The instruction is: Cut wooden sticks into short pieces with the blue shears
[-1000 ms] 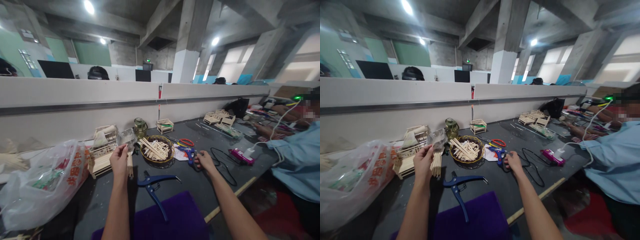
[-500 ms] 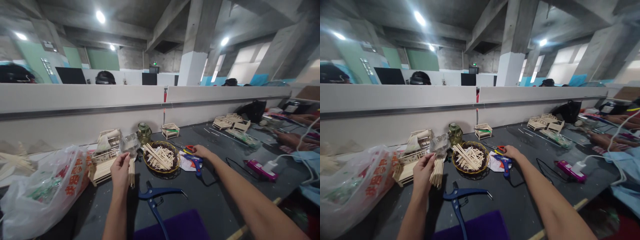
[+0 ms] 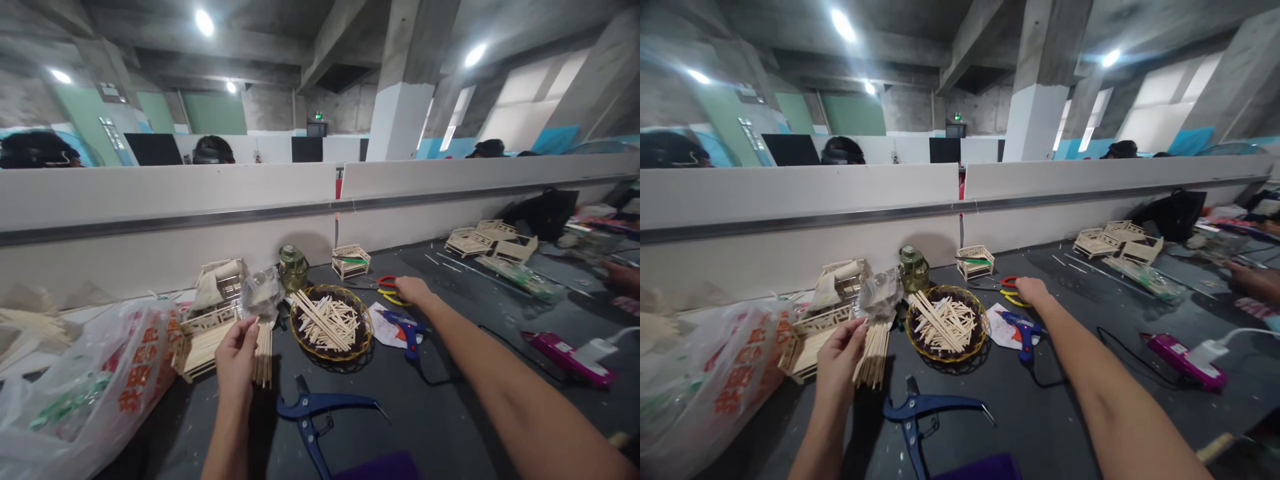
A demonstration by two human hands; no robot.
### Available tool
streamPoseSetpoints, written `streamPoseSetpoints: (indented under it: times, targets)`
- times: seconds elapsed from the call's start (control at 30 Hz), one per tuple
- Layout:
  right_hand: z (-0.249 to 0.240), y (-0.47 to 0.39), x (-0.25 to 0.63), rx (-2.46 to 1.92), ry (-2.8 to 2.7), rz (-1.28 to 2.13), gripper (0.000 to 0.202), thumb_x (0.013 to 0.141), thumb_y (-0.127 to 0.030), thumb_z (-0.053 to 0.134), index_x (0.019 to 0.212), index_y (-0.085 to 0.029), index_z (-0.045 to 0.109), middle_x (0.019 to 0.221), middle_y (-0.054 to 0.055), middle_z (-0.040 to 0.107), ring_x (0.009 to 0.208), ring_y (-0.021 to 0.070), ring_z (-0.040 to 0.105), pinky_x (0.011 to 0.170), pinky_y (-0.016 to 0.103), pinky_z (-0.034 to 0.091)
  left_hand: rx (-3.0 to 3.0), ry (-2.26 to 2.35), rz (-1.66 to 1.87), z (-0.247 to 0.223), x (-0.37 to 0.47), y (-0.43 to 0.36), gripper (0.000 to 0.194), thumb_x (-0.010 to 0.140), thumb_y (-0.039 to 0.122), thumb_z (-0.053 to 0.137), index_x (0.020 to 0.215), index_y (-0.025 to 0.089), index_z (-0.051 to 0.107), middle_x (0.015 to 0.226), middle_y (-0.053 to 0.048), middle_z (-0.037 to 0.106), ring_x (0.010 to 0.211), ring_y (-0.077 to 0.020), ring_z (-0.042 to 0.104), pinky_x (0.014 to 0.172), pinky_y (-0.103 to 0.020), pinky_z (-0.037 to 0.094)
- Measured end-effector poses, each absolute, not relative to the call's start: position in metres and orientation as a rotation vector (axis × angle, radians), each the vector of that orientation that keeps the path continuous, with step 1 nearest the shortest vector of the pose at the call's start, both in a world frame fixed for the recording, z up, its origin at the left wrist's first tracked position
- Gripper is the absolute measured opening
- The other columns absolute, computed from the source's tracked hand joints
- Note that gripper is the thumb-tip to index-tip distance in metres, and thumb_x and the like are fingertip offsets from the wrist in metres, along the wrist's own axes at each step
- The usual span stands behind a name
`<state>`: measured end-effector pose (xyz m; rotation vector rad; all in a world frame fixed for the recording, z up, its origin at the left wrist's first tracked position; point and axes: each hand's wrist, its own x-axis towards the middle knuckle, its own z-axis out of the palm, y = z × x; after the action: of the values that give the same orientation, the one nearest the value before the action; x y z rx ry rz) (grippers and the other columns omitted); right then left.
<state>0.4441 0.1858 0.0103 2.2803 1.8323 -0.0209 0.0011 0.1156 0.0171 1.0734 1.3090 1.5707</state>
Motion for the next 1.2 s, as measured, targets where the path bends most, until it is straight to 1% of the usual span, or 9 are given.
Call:
streamPoseSetpoints:
  times: [0.13, 0.23, 0.4, 0.53, 0.6, 0.77, 0.93, 1.07, 1.2]
  targets:
    - [0.025, 0.181, 0.446, 2.511, 1.693, 0.014, 0.031, 0.091, -0.025, 0.041, 0.108, -0.012, 0.063, 0.109, 0.019, 0.065, 0.099, 0.0242, 0.064, 0.074, 0.028, 0.045, 1.063, 1.307, 1.569, 0.019, 0.002, 0.114, 0.048, 0.062, 0.049, 0.074, 0.095, 0.014, 0.069, 0.059, 0.004, 0.053, 0.049, -0.0054, 0.037, 0.046, -0.017, 0.029]
    - [0.037, 0.156, 0.439, 2.617, 1.648, 0.017, 0.034, 0.092, -0.032, 0.036, 0.103, -0.016, 0.064, 0.106, 0.016, 0.066, 0.097, 0.0247, 0.064, 0.069, 0.028, 0.044, 1.061, 1.3, 1.569, 0.02, 0.004, 0.113, 0.049, 0.061, 0.049, 0.074, 0.094, 0.013, 0.069, 0.06, 0.004, 0.055, 0.049, -0.0053, 0.038, 0.046, -0.017, 0.029]
    - [0.021, 0.068, 0.397, 2.64, 1.753, -0.058, 0.047, 0.089, -0.058, 0.036, 0.09, -0.019, 0.064, 0.087, 0.012, 0.069, 0.083, 0.0263, 0.066, 0.064, 0.029, 0.043, 1.029, 1.257, 1.584, 0.023, 0.005, 0.113, 0.048, 0.062, 0.047, 0.074, 0.097, 0.014, 0.068, 0.066, 0.002, 0.058, 0.05, -0.0054, 0.04, 0.046, -0.017, 0.031]
    - [-0.019, 0.019, 0.369, 2.744, 1.708, -0.186, 0.047, 0.088, -0.05, 0.044, 0.117, -0.015, 0.051, 0.09, 0.014, 0.069, 0.084, 0.0276, 0.067, 0.065, 0.03, 0.043, 1.054, 1.232, 1.588, 0.026, 0.01, 0.111, 0.045, 0.062, 0.046, 0.074, 0.093, 0.014, 0.068, 0.065, 0.002, 0.057, 0.05, -0.0059, 0.039, 0.046, -0.017, 0.029]
    - [-0.033, 0.017, 0.368, 2.833, 1.698, -0.271, 0.045, 0.089, -0.045, 0.045, 0.121, -0.013, 0.049, 0.091, 0.014, 0.069, 0.088, 0.0269, 0.066, 0.068, 0.03, 0.043, 1.063, 1.22, 1.577, 0.026, 0.012, 0.111, 0.045, 0.062, 0.046, 0.073, 0.094, 0.014, 0.068, 0.068, 0.002, 0.058, 0.052, -0.0061, 0.041, 0.046, -0.018, 0.031]
    - [-0.035, 0.042, 0.39, 3.057, 1.622, -0.37, 0.032, 0.083, -0.04, 0.052, 0.098, -0.015, 0.064, 0.093, 0.015, 0.069, 0.087, 0.0262, 0.065, 0.07, 0.029, 0.041, 1.092, 1.198, 1.576, 0.025, 0.013, 0.111, 0.049, 0.062, 0.049, 0.073, 0.095, 0.013, 0.068, 0.064, 0.002, 0.057, 0.049, -0.0062, 0.041, 0.046, -0.018, 0.032]
    - [-0.022, 0.051, 0.415, 3.157, 1.635, -0.502, 0.04, 0.082, -0.046, 0.045, 0.072, -0.014, 0.067, 0.068, 0.009, 0.068, 0.065, 0.0191, 0.063, 0.056, 0.024, 0.038, 1.113, 1.209, 1.602, 0.026, 0.012, 0.112, 0.051, 0.061, 0.051, 0.072, 0.094, 0.013, 0.069, 0.058, 0.002, 0.056, 0.048, -0.0073, 0.043, 0.046, -0.019, 0.033]
    - [-0.018, 0.038, 0.426, 3.231, 1.643, -0.529, 0.049, 0.086, -0.048, 0.034, 0.079, -0.013, 0.068, 0.064, 0.006, 0.066, 0.054, 0.0152, 0.059, 0.049, 0.023, 0.034, 1.113, 1.193, 1.618, 0.029, 0.012, 0.111, 0.051, 0.06, 0.052, 0.073, 0.093, 0.013, 0.07, 0.057, 0.002, 0.055, 0.048, -0.0074, 0.043, 0.046, -0.019, 0.033]
    - [-0.023, 0.024, 0.42, 3.196, 1.628, -0.415, 0.041, 0.082, -0.048, 0.045, 0.083, -0.014, 0.068, 0.072, 0.007, 0.068, 0.067, 0.0188, 0.062, 0.055, 0.024, 0.036, 1.13, 1.212, 1.61, 0.031, 0.014, 0.109, 0.051, 0.06, 0.053, 0.072, 0.091, 0.013, 0.07, 0.057, 0.001, 0.057, 0.049, -0.0082, 0.045, 0.046, -0.019, 0.034]
